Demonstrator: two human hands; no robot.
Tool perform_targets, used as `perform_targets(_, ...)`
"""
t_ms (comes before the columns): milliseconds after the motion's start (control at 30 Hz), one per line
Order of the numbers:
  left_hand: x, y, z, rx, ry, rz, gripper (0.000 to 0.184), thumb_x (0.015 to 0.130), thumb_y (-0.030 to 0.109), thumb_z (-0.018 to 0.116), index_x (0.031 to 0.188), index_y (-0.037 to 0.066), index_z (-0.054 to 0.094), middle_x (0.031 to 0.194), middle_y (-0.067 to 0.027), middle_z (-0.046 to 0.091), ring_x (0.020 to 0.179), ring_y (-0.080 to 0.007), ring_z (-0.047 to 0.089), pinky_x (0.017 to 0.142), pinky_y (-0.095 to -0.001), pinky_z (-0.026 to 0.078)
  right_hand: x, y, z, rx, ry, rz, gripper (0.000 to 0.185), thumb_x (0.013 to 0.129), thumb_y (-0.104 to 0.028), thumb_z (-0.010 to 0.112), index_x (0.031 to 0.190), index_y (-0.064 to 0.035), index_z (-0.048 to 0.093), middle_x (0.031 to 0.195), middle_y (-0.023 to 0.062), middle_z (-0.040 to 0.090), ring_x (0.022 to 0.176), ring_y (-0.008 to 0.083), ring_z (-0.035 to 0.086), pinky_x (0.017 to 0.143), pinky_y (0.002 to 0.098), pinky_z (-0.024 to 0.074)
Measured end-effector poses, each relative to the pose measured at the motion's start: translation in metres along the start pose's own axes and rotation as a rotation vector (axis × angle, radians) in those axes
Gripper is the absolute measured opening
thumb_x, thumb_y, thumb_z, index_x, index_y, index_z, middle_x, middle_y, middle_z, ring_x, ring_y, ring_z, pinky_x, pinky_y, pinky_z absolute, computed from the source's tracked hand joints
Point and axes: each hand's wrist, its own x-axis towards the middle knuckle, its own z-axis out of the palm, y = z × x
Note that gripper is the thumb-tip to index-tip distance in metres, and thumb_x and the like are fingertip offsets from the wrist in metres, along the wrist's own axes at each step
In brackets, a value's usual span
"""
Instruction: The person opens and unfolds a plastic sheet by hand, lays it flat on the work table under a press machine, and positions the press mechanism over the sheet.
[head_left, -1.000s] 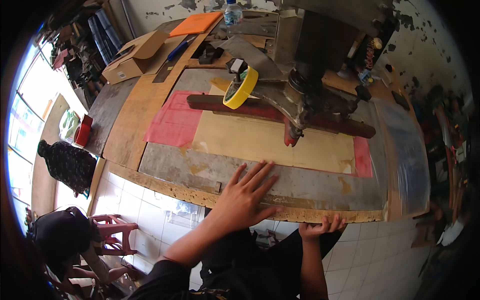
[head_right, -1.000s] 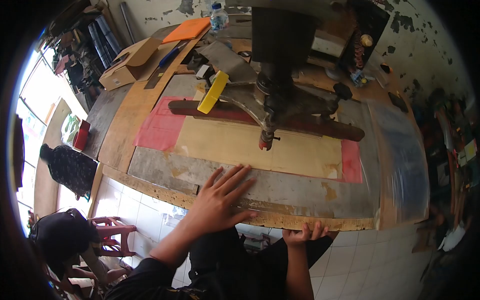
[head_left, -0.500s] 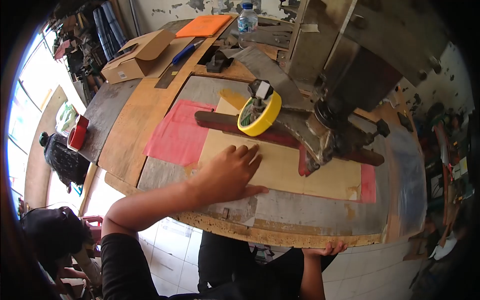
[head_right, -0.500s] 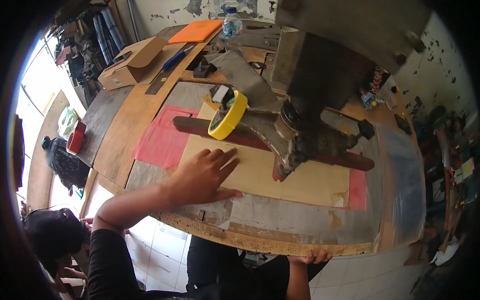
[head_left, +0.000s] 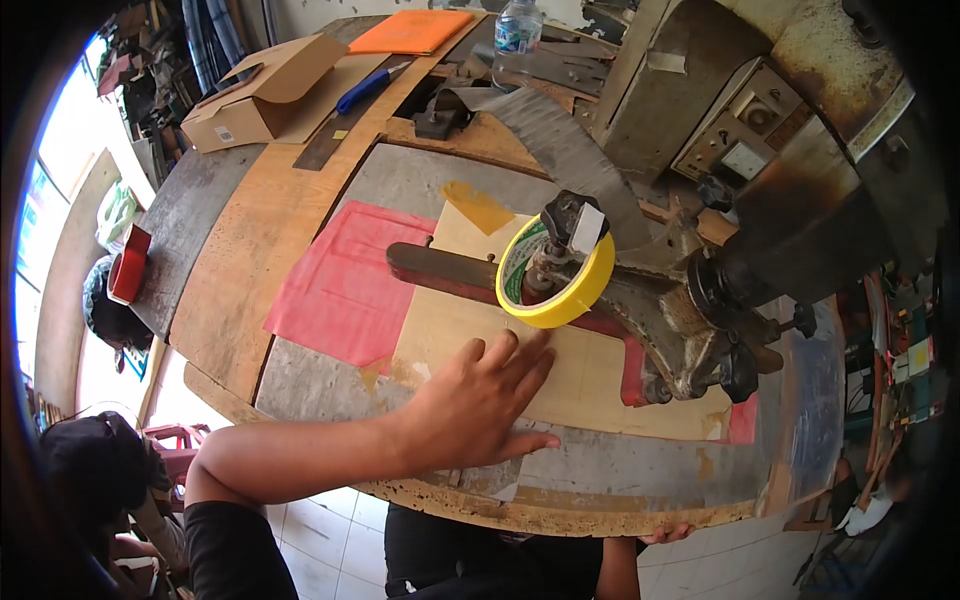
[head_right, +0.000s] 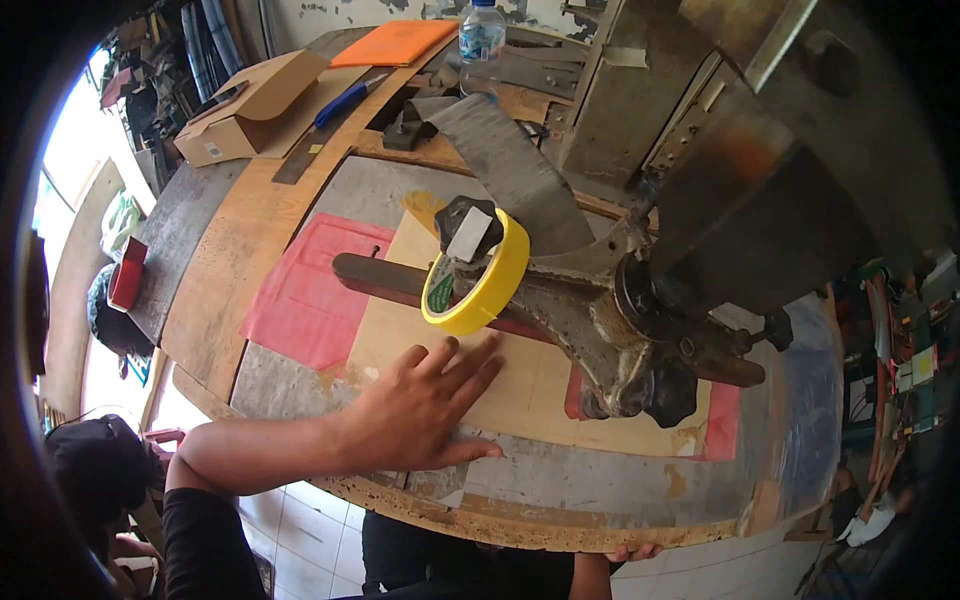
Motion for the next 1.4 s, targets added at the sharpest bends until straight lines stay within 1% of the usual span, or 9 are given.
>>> perform_targets(100, -0.002, 0.005, -0.003, -0.003, 0.021, 0.028, 0.088, 0.104, 0.073, 0.052, 0.144, -0.005, 0.064, 0.159, -0.0233, 0.057, 0.124, -0.0335, 0.060, 0.096, -0.0381, 0.055, 0.000, 0.002, 0.002, -0.008, 0.001, -0.001, 0.097, 0.093, -0.081, 0.063, 0.156, -0.0164, 0.029, 0.165, 0.0201, 0.025, 0.162, 0.0445, 0.008, 0.128, 0.0700, 0.0097)
perform_targets(167, -0.005, 0.011, -0.006, 0.056, -0.008, 0.033, 0.085, 0.104, 0.071, 0.053, 0.139, -0.006, 0.067, 0.157, -0.0246, 0.058, 0.122, -0.0339, 0.063, 0.091, -0.0367, 0.056, 0.000, 0.003, 0.002, -0.008, 0.005, 0.001, 0.096, 0.093, -0.081, 0.063, 0.156, -0.0163, 0.030, 0.165, 0.0200, 0.025, 0.162, 0.0445, 0.008, 0.128, 0.0699, 0.0098)
perform_targets(267, -0.007, 0.014, -0.008, 0.088, -0.002, 0.053, 0.083, 0.105, 0.068, 0.054, 0.136, -0.007, 0.069, 0.155, -0.0258, 0.059, 0.121, -0.0347, 0.065, 0.088, -0.0362, 0.058, 0.000, 0.004, 0.004, -0.009, 0.005, 0.000, 0.095, 0.093, -0.080, 0.062, 0.156, -0.0163, 0.030, 0.165, 0.0199, 0.025, 0.162, 0.0444, 0.009, 0.128, 0.0698, 0.0100)
perform_targets(800, -0.008, 0.014, -0.008, 0.091, -0.020, 0.059, 0.083, 0.105, 0.068, 0.055, 0.139, -0.007, 0.067, 0.159, -0.0263, 0.056, 0.124, -0.0363, 0.063, 0.090, -0.0384, 0.057, 0.001, 0.005, 0.001, -0.016, 0.009, -0.009, 0.090, 0.096, -0.078, 0.059, 0.156, -0.0161, 0.032, 0.165, 0.0193, 0.027, 0.161, 0.0442, 0.011, 0.129, 0.0689, 0.0107)
perform_targets(1100, -0.010, 0.015, -0.007, 0.080, -0.017, 0.062, 0.083, 0.102, 0.066, 0.059, 0.141, -0.007, 0.064, 0.159, -0.0275, 0.055, 0.125, -0.0376, 0.062, 0.092, -0.0396, 0.057, 0.000, 0.006, -0.006, -0.012, 0.006, 0.006, 0.088, 0.097, -0.076, 0.057, 0.156, -0.0159, 0.033, 0.165, 0.0189, 0.028, 0.161, 0.0440, 0.013, 0.129, 0.0684, 0.0112)
perform_targets(1167, -0.009, 0.015, -0.006, 0.118, -0.029, 0.075, 0.083, 0.105, 0.067, 0.053, 0.141, -0.007, 0.065, 0.156, -0.0300, 0.057, 0.128, -0.0399, 0.060, 0.091, -0.0389, 0.057, -0.001, 0.008, -0.007, -0.013, 0.004, 0.011, 0.087, 0.097, -0.076, 0.057, 0.156, -0.0159, 0.034, 0.165, 0.0188, 0.028, 0.161, 0.0440, 0.013, 0.129, 0.0683, 0.0113)
perform_targets(1200, -0.008, 0.016, -0.007, 0.107, -0.019, 0.095, 0.083, 0.105, 0.067, 0.053, 0.141, -0.007, 0.065, 0.156, -0.0300, 0.057, 0.128, -0.0399, 0.060, 0.091, -0.0389, 0.057, -0.001, 0.007, -0.007, -0.010, 0.008, 0.018, 0.087, 0.097, -0.076, 0.056, 0.156, -0.0159, 0.034, 0.165, 0.0188, 0.028, 0.161, 0.0440, 0.013, 0.129, 0.0683, 0.0113)
perform_targets(1267, -0.007, 0.020, -0.008, 0.076, -0.058, 0.037, 0.088, 0.100, 0.068, 0.062, 0.144, -0.008, 0.062, 0.161, -0.0280, 0.053, 0.129, -0.0396, 0.060, 0.094, -0.0423, 0.058, -0.003, 0.008, -0.006, -0.016, 0.012, 0.018, 0.086, 0.098, -0.075, 0.056, 0.156, -0.0159, 0.034, 0.165, 0.0187, 0.028, 0.161, 0.0439, 0.013, 0.129, 0.0682, 0.0114)
perform_targets(1400, -0.007, 0.021, -0.009, 0.057, -0.075, 0.029, 0.091, 0.098, 0.069, 0.064, 0.145, -0.008, 0.060, 0.162, -0.0283, 0.051, 0.131, -0.0423, 0.058, 0.099, -0.0459, 0.058, -0.003, 0.008, -0.006, -0.012, 0.022, 0.023, 0.085, 0.098, -0.075, 0.055, 0.156, -0.0158, 0.035, 0.165, 0.0186, 0.028, 0.161, 0.0439, 0.014, 0.129, 0.0680, 0.0116)
